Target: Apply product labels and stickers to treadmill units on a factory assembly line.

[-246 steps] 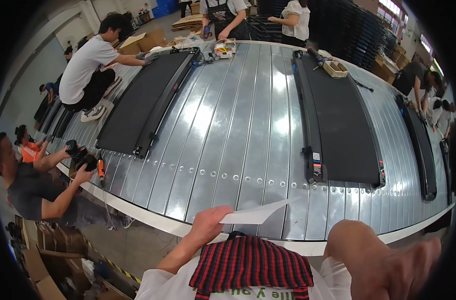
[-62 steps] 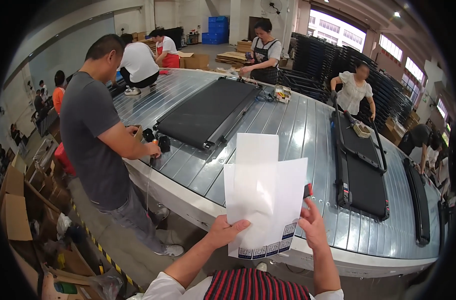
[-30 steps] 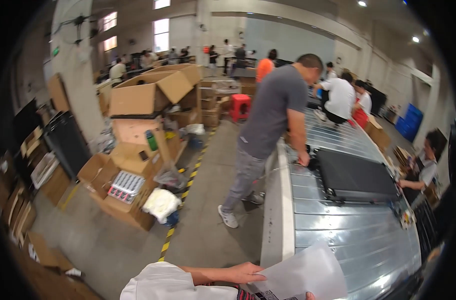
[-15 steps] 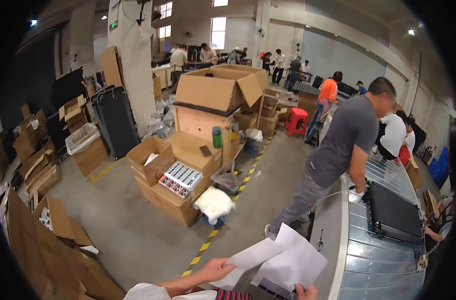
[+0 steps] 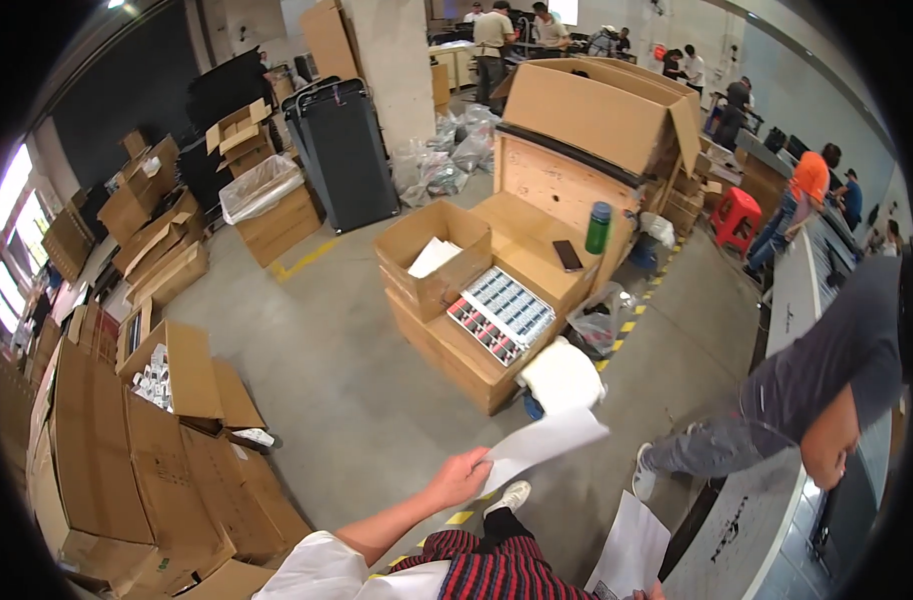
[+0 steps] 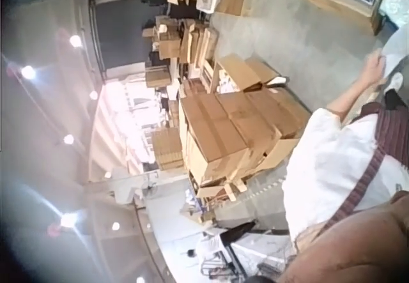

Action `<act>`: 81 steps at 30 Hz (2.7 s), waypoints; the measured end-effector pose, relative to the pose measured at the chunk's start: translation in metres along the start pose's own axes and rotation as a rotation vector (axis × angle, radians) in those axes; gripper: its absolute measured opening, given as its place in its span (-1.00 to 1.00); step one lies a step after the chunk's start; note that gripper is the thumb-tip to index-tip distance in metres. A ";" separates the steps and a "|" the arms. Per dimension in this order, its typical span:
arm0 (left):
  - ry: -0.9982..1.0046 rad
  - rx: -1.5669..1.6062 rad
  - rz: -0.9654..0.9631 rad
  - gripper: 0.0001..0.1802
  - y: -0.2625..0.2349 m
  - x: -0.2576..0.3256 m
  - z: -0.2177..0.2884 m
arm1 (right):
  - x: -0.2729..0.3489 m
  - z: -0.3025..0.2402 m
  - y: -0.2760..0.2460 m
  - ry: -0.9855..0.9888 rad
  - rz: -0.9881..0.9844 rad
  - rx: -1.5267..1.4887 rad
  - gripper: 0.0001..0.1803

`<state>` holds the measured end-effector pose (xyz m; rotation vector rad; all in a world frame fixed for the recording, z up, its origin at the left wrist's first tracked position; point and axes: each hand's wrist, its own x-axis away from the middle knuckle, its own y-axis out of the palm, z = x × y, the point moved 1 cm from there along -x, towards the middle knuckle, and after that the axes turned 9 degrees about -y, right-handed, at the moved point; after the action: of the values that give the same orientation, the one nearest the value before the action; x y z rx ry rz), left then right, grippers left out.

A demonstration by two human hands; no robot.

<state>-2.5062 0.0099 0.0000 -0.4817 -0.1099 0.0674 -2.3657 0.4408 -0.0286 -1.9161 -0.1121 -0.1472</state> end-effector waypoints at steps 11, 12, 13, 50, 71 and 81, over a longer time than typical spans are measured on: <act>-0.387 0.147 0.404 -0.76 -0.159 -0.157 -0.053 | -0.288 -0.132 -0.022 -0.307 -0.028 -0.119 -0.53; -0.401 0.127 0.452 -0.76 -0.176 -0.174 -0.055 | -0.306 -0.147 -0.025 -0.309 -0.050 -0.119 -0.53; -0.383 0.078 0.481 -0.75 -0.194 -0.200 -0.055 | -0.321 -0.163 -0.030 -0.321 -0.018 -0.148 -0.53; -0.175 -0.304 -0.363 -0.58 0.005 -0.430 -0.226 | -0.442 -0.253 0.063 0.526 0.073 -0.852 -0.68; -0.316 -0.851 -0.367 -0.49 0.095 -0.439 -0.230 | -0.347 -0.219 0.089 0.602 0.064 -0.803 -0.76; -0.326 -0.617 -0.106 -0.72 -0.011 -0.460 -0.196 | -0.389 -0.262 0.101 0.530 0.099 -0.957 -0.72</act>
<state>-2.9379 -0.1318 -0.2088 -1.0788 -0.4839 0.0057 -2.7477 0.1574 -0.0947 -2.7390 0.4939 -0.7383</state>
